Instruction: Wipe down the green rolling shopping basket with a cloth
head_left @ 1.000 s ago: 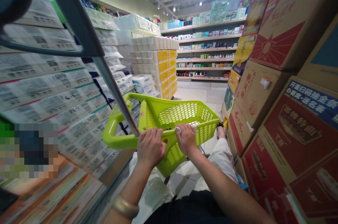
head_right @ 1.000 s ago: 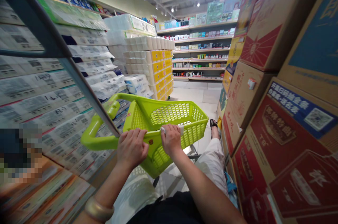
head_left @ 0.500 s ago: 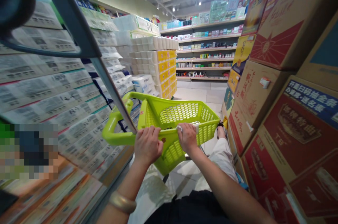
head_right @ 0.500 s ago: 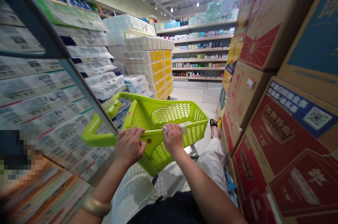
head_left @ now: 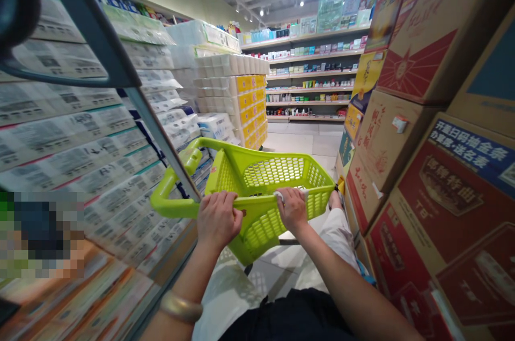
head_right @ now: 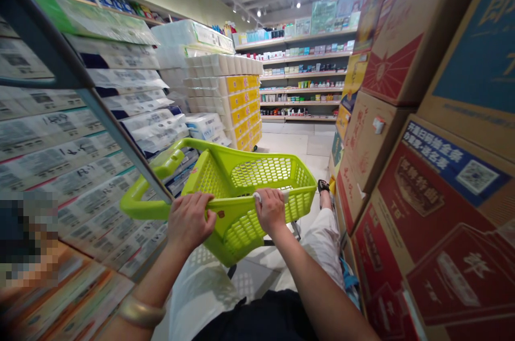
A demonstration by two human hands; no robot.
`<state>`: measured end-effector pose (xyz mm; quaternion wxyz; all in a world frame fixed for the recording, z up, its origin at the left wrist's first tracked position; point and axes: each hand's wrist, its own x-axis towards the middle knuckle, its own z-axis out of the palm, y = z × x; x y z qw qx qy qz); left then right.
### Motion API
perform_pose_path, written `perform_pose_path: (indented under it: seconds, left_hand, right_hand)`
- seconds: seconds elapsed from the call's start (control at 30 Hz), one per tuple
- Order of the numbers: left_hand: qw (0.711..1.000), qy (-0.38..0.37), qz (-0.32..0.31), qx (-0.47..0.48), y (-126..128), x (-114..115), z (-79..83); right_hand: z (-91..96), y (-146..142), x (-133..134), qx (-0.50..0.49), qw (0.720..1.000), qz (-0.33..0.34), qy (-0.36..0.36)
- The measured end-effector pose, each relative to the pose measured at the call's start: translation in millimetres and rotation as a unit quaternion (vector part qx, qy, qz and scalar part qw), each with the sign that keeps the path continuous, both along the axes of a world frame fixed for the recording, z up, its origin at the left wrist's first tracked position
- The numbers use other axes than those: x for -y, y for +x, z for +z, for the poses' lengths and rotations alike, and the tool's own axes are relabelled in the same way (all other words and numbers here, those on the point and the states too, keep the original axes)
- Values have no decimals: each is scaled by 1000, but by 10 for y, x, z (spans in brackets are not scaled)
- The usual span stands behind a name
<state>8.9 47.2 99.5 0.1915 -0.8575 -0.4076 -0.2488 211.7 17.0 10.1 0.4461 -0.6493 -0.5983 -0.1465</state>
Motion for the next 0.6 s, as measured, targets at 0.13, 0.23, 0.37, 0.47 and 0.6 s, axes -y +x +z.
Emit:
perform_pose_path:
  seconds: [0.13,0.23,0.37,0.47,0.6]
  left_hand:
    - [999,13,21,32,158,60,-31]
    - [999,-7,-36,4,323,89,-129]
    - [998,-51,-32,-30,417,30,-278]
    - [997,-47,-25,-48,389,-22,-320]
    - [998,-41,-19,-54,366,-25,-306]
  right_hand:
    - [26,-167,-27,-17,1000,-14,-5]
    - [80,-377,-63,-18,1000,15,-8]
    - [53,-319,-34,13,999,44,-13]
    - [-48,-39,53,26,1000,13,0]
    - [-152,199,124,9,998,-50,21]
